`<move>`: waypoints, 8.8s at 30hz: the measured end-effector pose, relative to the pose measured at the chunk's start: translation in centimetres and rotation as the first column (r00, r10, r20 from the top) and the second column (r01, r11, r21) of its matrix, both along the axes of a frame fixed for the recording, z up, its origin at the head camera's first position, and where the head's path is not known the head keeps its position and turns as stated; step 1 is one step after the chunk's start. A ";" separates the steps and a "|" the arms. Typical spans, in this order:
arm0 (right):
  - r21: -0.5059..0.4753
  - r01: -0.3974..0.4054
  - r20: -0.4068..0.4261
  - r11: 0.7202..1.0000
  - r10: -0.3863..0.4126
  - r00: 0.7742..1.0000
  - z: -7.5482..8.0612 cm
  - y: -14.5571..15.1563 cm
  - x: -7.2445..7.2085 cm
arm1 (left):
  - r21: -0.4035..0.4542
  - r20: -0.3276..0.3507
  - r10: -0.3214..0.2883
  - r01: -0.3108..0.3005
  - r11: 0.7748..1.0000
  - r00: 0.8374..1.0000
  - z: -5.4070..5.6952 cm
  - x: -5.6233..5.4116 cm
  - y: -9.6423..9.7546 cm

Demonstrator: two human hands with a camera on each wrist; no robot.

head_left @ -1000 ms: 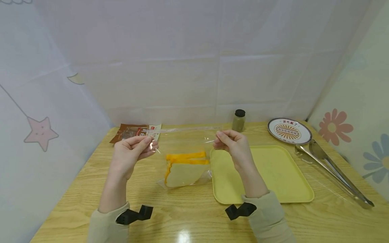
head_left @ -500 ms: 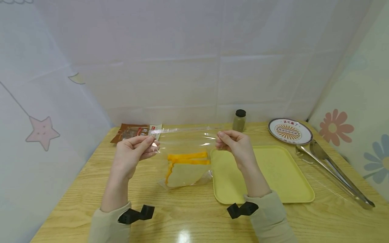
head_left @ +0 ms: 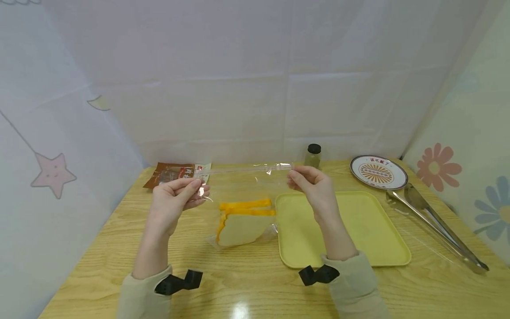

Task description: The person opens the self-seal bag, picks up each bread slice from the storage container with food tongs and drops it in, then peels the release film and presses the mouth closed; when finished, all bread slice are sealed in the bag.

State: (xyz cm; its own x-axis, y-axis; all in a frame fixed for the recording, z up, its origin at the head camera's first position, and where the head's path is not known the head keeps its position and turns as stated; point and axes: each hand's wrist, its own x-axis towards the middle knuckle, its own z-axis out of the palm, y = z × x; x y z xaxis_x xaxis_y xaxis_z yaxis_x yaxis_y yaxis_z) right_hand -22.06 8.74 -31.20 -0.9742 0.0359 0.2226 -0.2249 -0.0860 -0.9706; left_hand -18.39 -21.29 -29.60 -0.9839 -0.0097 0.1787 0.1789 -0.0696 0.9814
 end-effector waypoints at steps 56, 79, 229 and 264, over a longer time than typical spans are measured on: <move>0.962 -0.164 -0.061 0.220 0.753 0.655 11.8 -13.1 -1.6 | -0.144 -0.476 -0.157 0.099 0.985 0.865 -1.2 -1.0 0.1; 0.989 0.011 -0.123 0.150 0.764 0.634 11.7 -13.3 -0.3 | -0.184 -0.500 -0.130 0.042 0.982 0.856 -1.2 -0.9 -0.2; 0.935 -0.051 -0.188 0.351 0.613 0.767 5.2 7.0 7.4 | -0.037 -0.327 0.166 -0.188 0.982 0.930 -0.9 -0.9 0.8; 0.879 -0.339 0.025 0.336 0.677 0.736 -0.9 -6.9 6.1 | -0.084 -0.319 0.134 -0.169 0.982 0.938 -0.9 -0.9 0.6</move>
State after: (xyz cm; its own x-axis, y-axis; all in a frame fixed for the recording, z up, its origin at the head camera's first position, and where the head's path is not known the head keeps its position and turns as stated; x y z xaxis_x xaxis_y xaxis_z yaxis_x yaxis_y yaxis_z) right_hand -15.93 1.80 -32.11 -0.5984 -0.7931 0.1133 -0.7054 0.4545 -0.5439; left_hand -19.25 -20.69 -30.45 -0.8675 -0.1172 0.4833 0.4760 0.0861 0.8752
